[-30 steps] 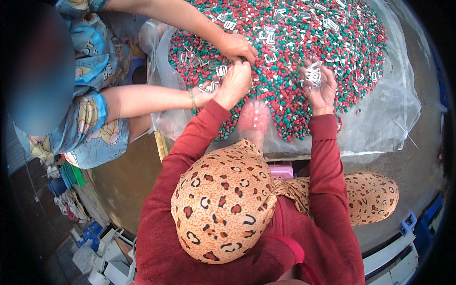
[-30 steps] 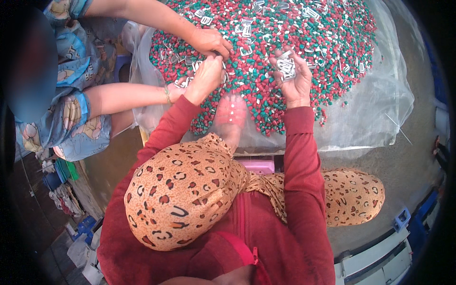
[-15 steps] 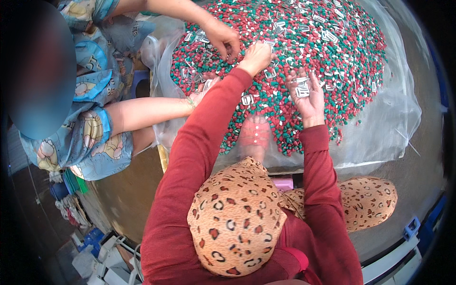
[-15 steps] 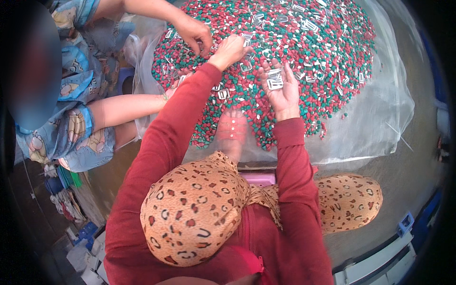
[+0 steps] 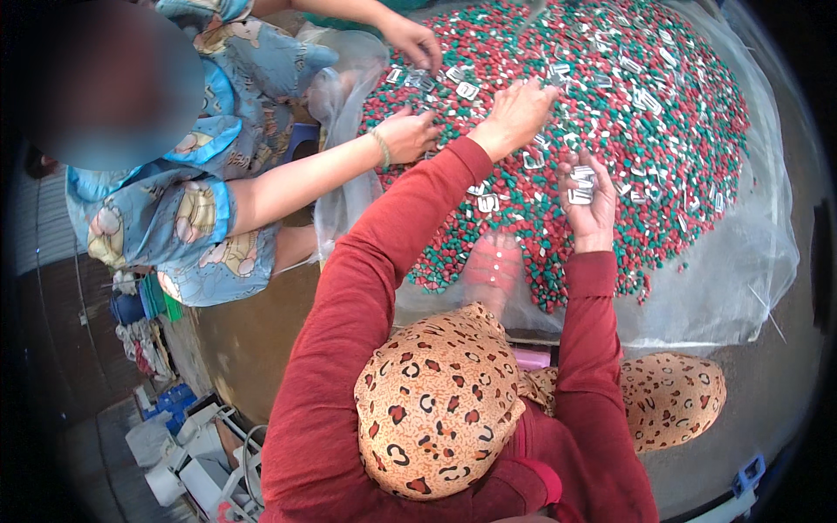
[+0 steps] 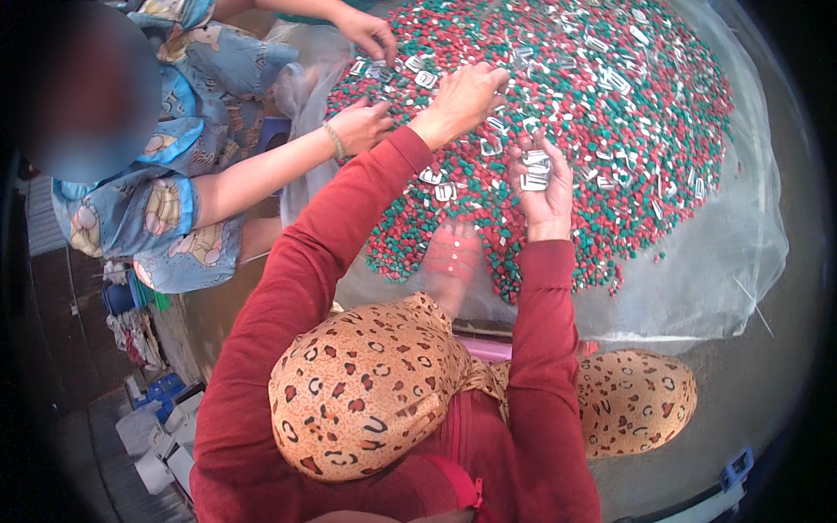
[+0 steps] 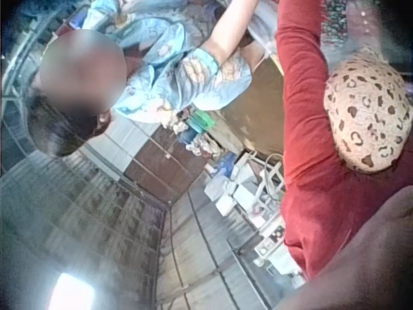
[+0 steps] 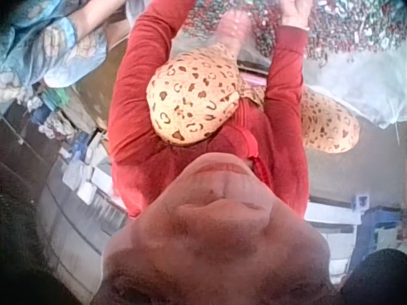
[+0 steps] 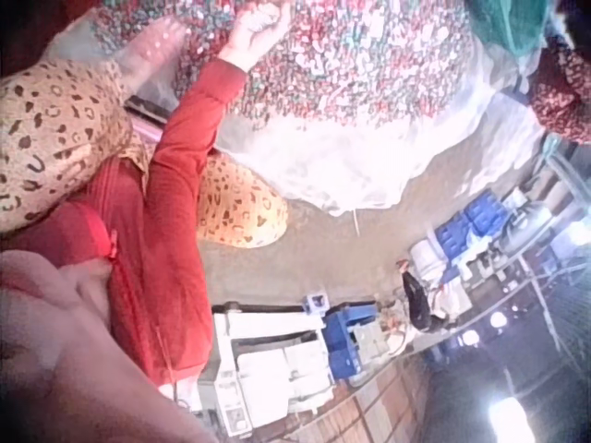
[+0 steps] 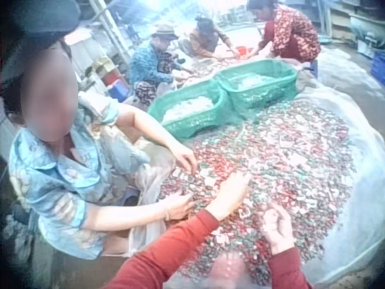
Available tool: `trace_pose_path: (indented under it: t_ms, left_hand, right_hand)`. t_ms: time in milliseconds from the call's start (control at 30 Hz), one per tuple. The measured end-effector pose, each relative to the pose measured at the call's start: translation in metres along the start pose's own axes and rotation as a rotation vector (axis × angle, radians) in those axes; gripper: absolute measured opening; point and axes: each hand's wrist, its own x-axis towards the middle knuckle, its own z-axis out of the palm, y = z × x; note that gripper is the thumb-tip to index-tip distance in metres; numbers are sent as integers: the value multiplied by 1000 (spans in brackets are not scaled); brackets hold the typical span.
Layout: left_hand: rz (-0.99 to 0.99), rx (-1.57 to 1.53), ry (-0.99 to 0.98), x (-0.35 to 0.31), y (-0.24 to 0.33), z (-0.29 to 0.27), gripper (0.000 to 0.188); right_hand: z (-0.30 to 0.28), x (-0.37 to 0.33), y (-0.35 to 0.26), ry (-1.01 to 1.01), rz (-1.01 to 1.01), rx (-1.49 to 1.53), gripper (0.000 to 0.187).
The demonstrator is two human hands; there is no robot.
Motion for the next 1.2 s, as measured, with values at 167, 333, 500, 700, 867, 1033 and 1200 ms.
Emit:
trace_pose_path:
  t_ms: [167, 333, 500, 700, 867, 1033, 1200]
  left_hand:
    - [-220, -669, 4, -14, -29, 14, 34]
    - [-621, -2066, -197, -61, 5, -8, 31]
    - [-657, -2667, -126, -85, -3, 7, 37]
    - [-530, -2802, -45, -78, 10, -8, 61]
    - [-661, -2881, 4, -90, 18, -17, 53]
    - [-575, -2789, 1, -91, -2, -39, 46]
    - [-516, -2710, 84, -65, -8, -58, 62]
  right_hand:
    - [-2, 6, 24, -249, 134, 131, 22]
    - [5, 0, 22, -18, -39, -117, 43]
    - [19, -6, 14, -150, -33, -123, 49]
    - [29, -13, 8, -209, 2, -37, 35]
    - [39, -24, 19, -271, 94, -128, 31]
    - [58, -33, 24, -115, -17, -85, 43]
    - [77, -25, 31, -224, -33, -13, 67]
